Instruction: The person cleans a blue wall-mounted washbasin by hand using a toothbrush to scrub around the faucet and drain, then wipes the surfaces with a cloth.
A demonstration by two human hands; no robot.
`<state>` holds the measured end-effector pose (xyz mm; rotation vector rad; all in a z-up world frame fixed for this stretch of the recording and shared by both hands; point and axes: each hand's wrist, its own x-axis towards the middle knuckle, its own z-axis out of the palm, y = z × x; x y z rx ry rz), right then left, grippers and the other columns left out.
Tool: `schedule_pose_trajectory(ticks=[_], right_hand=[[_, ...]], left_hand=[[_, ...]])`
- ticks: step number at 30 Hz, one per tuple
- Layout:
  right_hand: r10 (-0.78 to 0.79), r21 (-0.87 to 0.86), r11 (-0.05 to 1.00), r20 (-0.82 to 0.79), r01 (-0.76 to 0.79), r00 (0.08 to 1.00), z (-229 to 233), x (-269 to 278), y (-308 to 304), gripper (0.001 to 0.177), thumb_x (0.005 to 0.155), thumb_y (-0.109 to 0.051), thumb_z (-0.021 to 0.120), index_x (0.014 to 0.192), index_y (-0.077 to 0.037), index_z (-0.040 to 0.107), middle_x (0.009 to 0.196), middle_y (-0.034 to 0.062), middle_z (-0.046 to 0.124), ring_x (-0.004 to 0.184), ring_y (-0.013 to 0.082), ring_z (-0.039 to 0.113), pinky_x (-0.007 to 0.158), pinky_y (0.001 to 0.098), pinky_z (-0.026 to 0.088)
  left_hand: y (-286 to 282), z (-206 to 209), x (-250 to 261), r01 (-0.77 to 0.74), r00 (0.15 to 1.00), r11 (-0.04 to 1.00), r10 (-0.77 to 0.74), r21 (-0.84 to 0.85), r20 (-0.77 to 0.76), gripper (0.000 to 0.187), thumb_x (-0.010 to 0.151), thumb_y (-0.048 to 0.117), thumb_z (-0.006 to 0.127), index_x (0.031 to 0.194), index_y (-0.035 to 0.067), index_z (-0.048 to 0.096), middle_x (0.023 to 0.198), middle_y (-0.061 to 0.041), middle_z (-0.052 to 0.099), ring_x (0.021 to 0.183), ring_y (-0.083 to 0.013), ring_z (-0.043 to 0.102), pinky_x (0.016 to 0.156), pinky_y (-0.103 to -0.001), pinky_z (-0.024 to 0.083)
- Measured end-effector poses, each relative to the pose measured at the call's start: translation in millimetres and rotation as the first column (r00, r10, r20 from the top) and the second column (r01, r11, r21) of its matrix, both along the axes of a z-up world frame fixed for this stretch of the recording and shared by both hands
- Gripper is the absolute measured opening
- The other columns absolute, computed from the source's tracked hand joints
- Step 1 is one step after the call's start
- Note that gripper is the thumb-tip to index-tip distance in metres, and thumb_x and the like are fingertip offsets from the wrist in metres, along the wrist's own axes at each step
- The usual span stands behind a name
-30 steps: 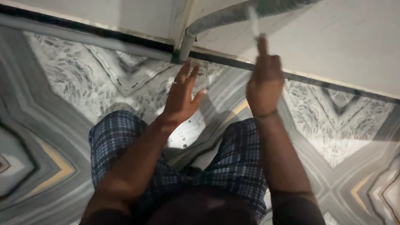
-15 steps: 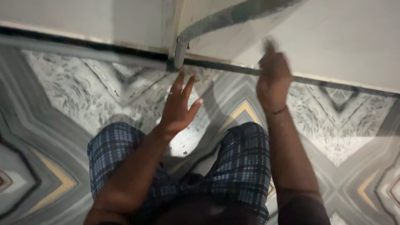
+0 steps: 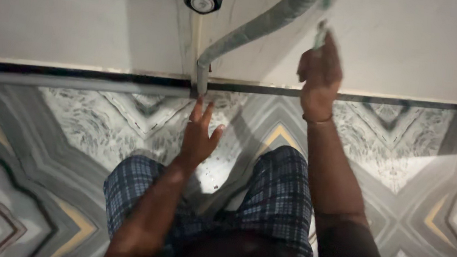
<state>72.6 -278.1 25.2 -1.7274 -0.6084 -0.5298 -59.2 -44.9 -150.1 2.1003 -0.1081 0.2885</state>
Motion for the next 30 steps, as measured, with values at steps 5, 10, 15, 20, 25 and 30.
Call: schedule_pose_trajectory(ticks=[5,10,15,20,25,30], right_hand=[[0.17,0.137,0.976,0.022,-0.172,0.985,34,-7,0,0.043,0.122,-0.014,0.049,0.162,-0.002,0.039,0.086,0.0092,0.055,0.065,0.0146,0.043,0.057,0.026,0.035],[-0.005,0.062,0.998,-0.22,0.019,0.975,62,-37,37,0.042,0.121,-0.015,0.047,0.158,0.003,0.05,0.074,0.0004,0.052,0.056,0.0082,0.045,0.056,0.0248,0.035],[-0.059,-0.028,0.998,0.056,0.06,0.997,93,-49,42,0.039,0.12,-0.014,0.051,0.156,0.0,0.045,0.078,0.002,0.053,0.062,0.0071,0.046,0.056,0.0229,0.039],[-0.018,0.155,0.987,-0.099,0.033,0.995,98,-55,38,0.044,0.117,-0.01,0.051,0.159,0.003,0.045,0.077,-0.0021,0.051,0.059,0.0036,0.042,0.053,0.0207,0.036],[-0.066,0.05,0.996,-0.075,0.07,0.995,94,-66,46,0.05,0.115,-0.01,0.049,0.162,0.003,0.041,0.09,-0.0004,0.058,0.074,0.0051,0.053,0.072,0.0238,0.048],[-0.219,-0.068,0.971,0.142,0.23,0.965,100,-67,41,0.045,0.112,-0.006,0.054,0.156,0.0,0.047,0.096,0.0051,0.066,0.084,0.0113,0.058,0.076,0.0276,0.051]], left_hand=[[4,41,-10,0.009,0.993,1.0,-0.007,-0.021,0.117,0.066,0.099,0.024,0.069,0.155,0.001,0.042,0.164,-0.031,0.031,0.151,-0.0489,0.036,0.12,-0.052,0.037],[20,144,-4,0.061,0.926,0.998,-0.06,0.01,0.373,0.073,0.101,0.018,0.069,0.163,0.004,0.031,0.17,-0.027,0.025,0.159,-0.0447,0.028,0.13,-0.05,0.031],[23,231,18,0.142,0.794,0.985,-0.171,0.096,0.584,0.078,0.111,0.018,0.07,0.167,0.009,0.017,0.173,-0.016,0.017,0.162,-0.0341,0.02,0.133,-0.044,0.026],[-4,266,65,0.192,0.762,0.978,-0.198,0.077,0.617,0.066,0.119,0.031,0.066,0.164,0.011,0.021,0.171,-0.014,0.024,0.158,-0.0343,0.025,0.128,-0.04,0.032],[-25,275,91,0.089,0.725,0.986,-0.16,0.139,0.67,0.055,0.122,0.034,0.052,0.164,0.012,0.024,0.169,-0.015,0.026,0.16,-0.0356,0.027,0.129,-0.044,0.029],[-23,265,93,0.043,0.744,0.982,-0.156,0.186,0.65,0.05,0.123,0.024,0.048,0.166,0.014,0.025,0.172,-0.012,0.024,0.159,-0.0364,0.021,0.131,-0.044,0.028]])
